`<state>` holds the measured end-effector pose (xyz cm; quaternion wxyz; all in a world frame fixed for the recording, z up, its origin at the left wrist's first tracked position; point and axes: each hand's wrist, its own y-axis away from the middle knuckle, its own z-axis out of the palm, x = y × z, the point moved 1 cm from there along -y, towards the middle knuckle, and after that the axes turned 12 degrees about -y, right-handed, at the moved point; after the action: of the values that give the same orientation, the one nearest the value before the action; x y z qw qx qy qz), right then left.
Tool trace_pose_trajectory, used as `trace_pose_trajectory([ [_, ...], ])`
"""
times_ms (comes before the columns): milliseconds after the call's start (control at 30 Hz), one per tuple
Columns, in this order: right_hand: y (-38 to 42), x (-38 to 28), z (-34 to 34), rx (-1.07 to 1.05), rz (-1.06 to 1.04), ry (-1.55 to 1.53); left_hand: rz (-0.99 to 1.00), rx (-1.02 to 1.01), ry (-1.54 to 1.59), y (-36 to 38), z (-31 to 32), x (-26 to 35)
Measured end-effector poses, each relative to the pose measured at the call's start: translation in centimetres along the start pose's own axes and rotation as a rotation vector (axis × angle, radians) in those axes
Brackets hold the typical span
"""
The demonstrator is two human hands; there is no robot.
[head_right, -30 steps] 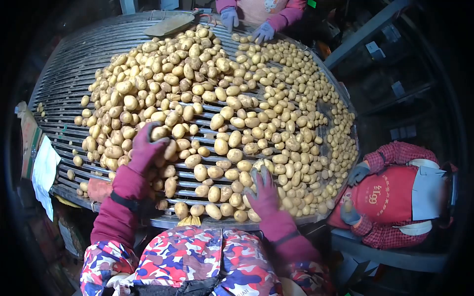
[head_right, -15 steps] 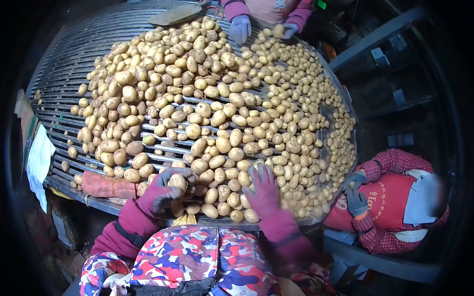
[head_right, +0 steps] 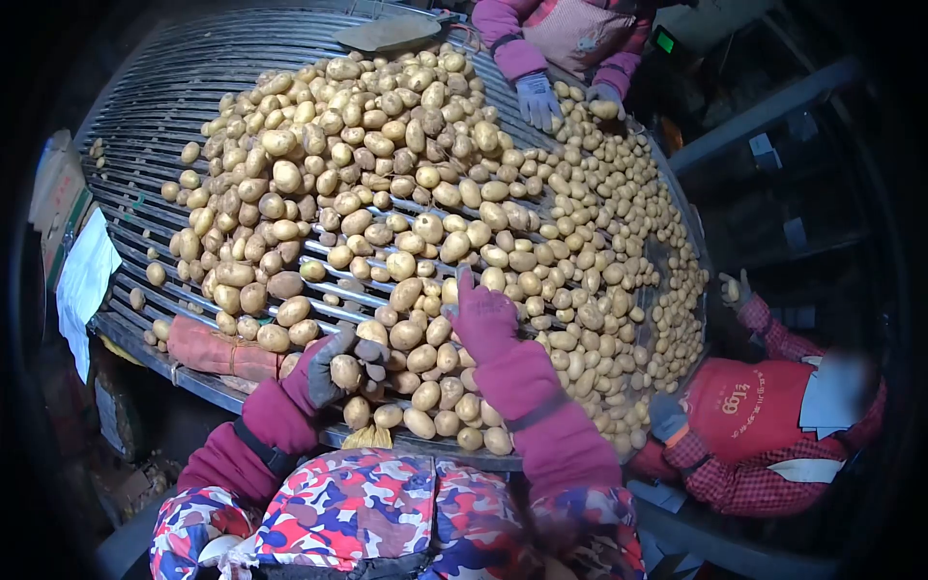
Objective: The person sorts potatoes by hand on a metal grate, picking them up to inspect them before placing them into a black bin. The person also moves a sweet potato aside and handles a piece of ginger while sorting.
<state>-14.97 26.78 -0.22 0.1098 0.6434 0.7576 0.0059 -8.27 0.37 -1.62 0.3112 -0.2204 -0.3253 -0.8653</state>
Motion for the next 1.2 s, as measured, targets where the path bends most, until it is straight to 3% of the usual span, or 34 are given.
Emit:
trace_pose_trajectory([
  [133,-0.5,2.0,1.7,-0.017,-0.017,-0.158,0.093,-0.041,-0.199,0.7,0.9,0.8],
  [233,0.4,2.6,0.2,0.123,-0.027,-0.715,0.078,-0.101,-0.117,1.2,1.7,1.6],
  [267,0.9,2.2,-0.2,0.13,-0.034,-0.708,0.047,-0.108,-0.079,1.2,2.1,1.9],
  [300,1.5,1.8,0.0,0.087,0.067,-0.978,0.023,-0.126,-0.06,1.2,2.0,2.0],
  [333,1.9,1.1,0.0,0.038,0.179,-1.25,0.002,-0.198,0.176,1.0,2.1,1.9],
  [367,2.9,-1.7,-3.8,-0.148,0.174,-1.179,0.028,-0.186,0.101,1.1,2.5,1.9],
  [400,3.3,-2.3,-4.0,-0.19,-0.08,-1.155,0.058,-0.177,0.024,1.2,3.0,2.0],
  [467,2.3,-2.4,-4.0,-0.016,-0.416,-0.734,-0.009,-0.082,-0.195,1.4,3.3,2.4],
  [533,-0.8,-1.5,-5.0,-0.017,-0.073,-1.02,-0.108,-0.078,0.051,0.6,1.7,1.6],
  [633,-7.6,3.3,-4.9,0.306,-0.045,-0.199,-0.116,-0.015,0.111,0.8,2.6,2.3],
  [667,-9.0,3.7,-6.2,0.178,0.084,-0.187,-0.129,-0.012,0.131,0.8,2.7,2.2],
  [733,-11.8,7.1,-2.8,0.135,0.113,-0.219,-0.118,-0.028,0.13,0.9,2.3,2.2],
  [867,-12.7,8.4,-2.8,0.173,0.081,-0.293,-0.102,-0.123,0.237,0.3,1.5,1.5],
  [933,-13.3,8.1,-4.0,-0.028,0.267,-0.241,-0.064,-0.141,0.162,0.5,1.6,1.9],
  [1067,-13.5,9.3,-3.6,-0.129,0.265,-0.288,-0.002,-0.173,0.098,0.1,1.3,2.1],
  [1133,-13.1,10.3,-2.9,-0.188,0.261,-0.558,0.021,-0.162,0.086,0.4,2.4,3.1],
  [1200,-11.7,10.0,-3.0,-0.103,0.29,-0.554,0.062,-0.13,-0.016,0.3,1.5,2.5],
])
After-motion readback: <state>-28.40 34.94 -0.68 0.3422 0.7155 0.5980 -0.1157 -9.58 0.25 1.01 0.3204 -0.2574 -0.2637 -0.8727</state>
